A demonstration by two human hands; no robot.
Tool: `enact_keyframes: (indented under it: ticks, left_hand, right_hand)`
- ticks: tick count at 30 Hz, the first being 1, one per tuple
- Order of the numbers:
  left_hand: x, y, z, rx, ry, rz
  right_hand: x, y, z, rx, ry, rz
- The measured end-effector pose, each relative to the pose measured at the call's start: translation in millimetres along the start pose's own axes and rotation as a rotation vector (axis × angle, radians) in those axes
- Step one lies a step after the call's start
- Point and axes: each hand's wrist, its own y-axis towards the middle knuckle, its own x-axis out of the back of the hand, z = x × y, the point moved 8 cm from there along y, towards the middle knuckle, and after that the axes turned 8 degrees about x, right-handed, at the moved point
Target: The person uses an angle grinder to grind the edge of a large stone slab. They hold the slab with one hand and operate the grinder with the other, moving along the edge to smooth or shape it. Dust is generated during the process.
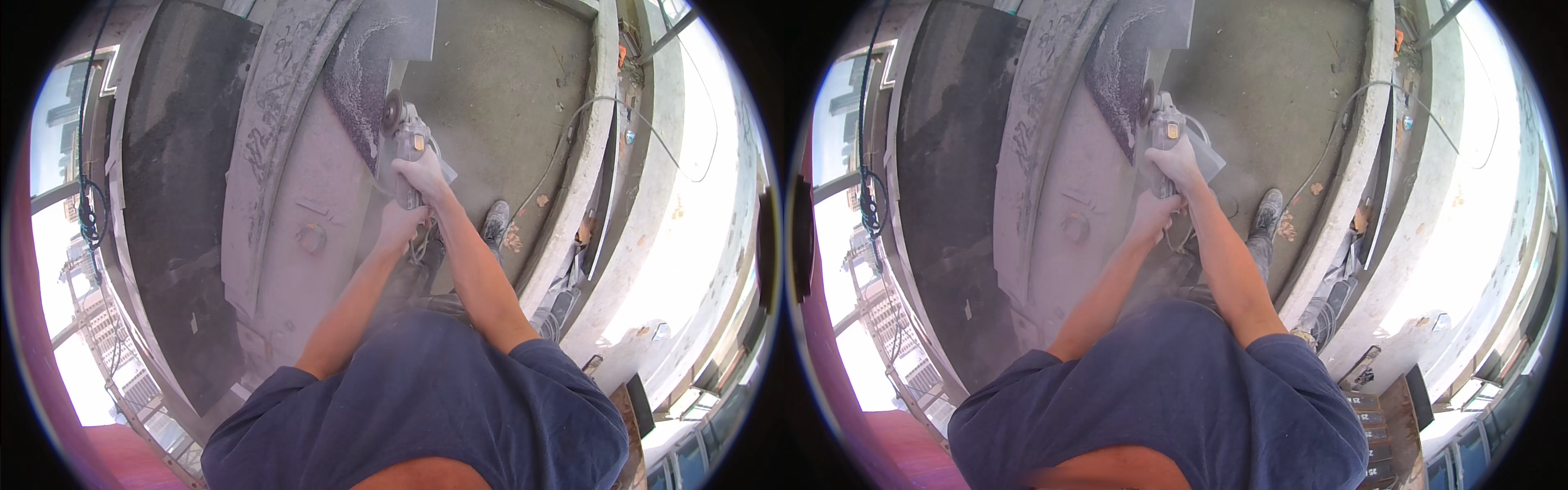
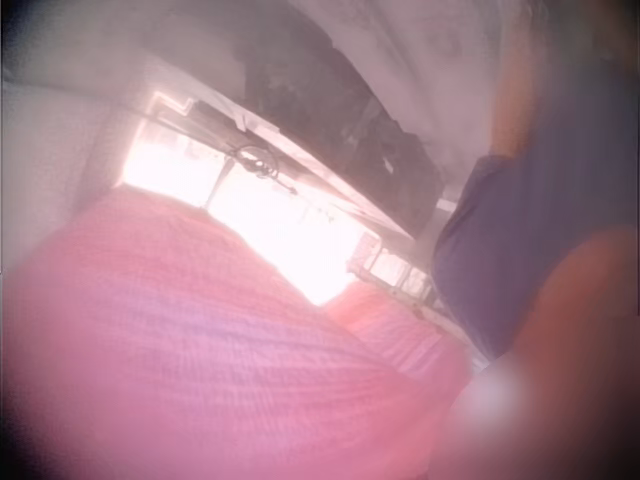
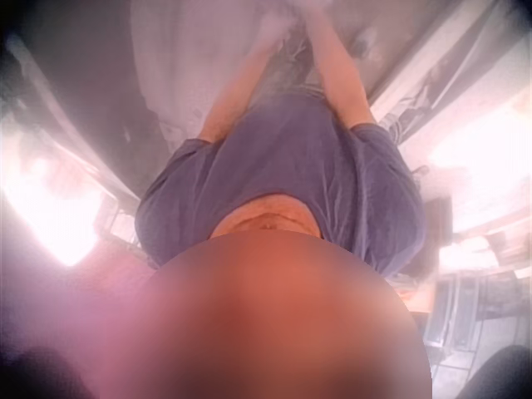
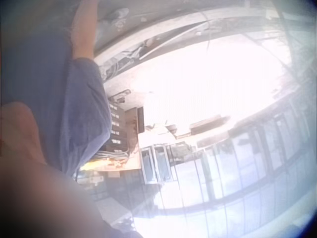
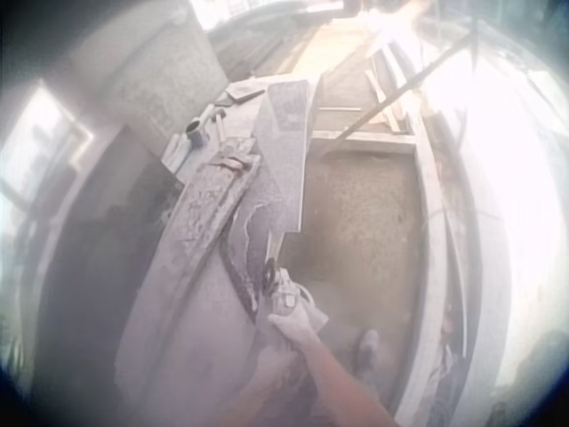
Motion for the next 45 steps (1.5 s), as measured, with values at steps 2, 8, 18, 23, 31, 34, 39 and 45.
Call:
enact_keyframes:
  ticks: [2,8,18,23,31,34,39,45]
  left_hand:
    - [0,7,-4,0.006,0.037,0.006]
    - [2,30,-18,-0.058,-0.022,0.001]
    - [0,12,-8,0.005,-0.015,-0.017]
    - [-2,0,0,-0.018,-0.018,-0.006]
    - [2,-7,10,-0.016,0.035,-0.030]
    - [3,-6,11,-0.020,0.039,-0.047]
    - [2,6,3,-0.038,0.013,0.001]
    - [3,24,-13,-0.068,-0.011,-0.033]
  right_hand:
    - [0,5,6,0.053,0.005,-0.028]
    - [-2,21,20,0.058,-0.020,-0.007]
    - [-2,6,17,0.065,0.002,0.025]
    - [3,-9,14,0.117,-0.060,-0.082]
    - [0,-18,0,-0.020,0.016,-0.011]
    - [-4,-17,-6,-0.055,0.068,0.015]
    - [-2,2,-2,0.070,0.005,-0.012]
    - [-6,30,1,0.080,0.007,0.027]
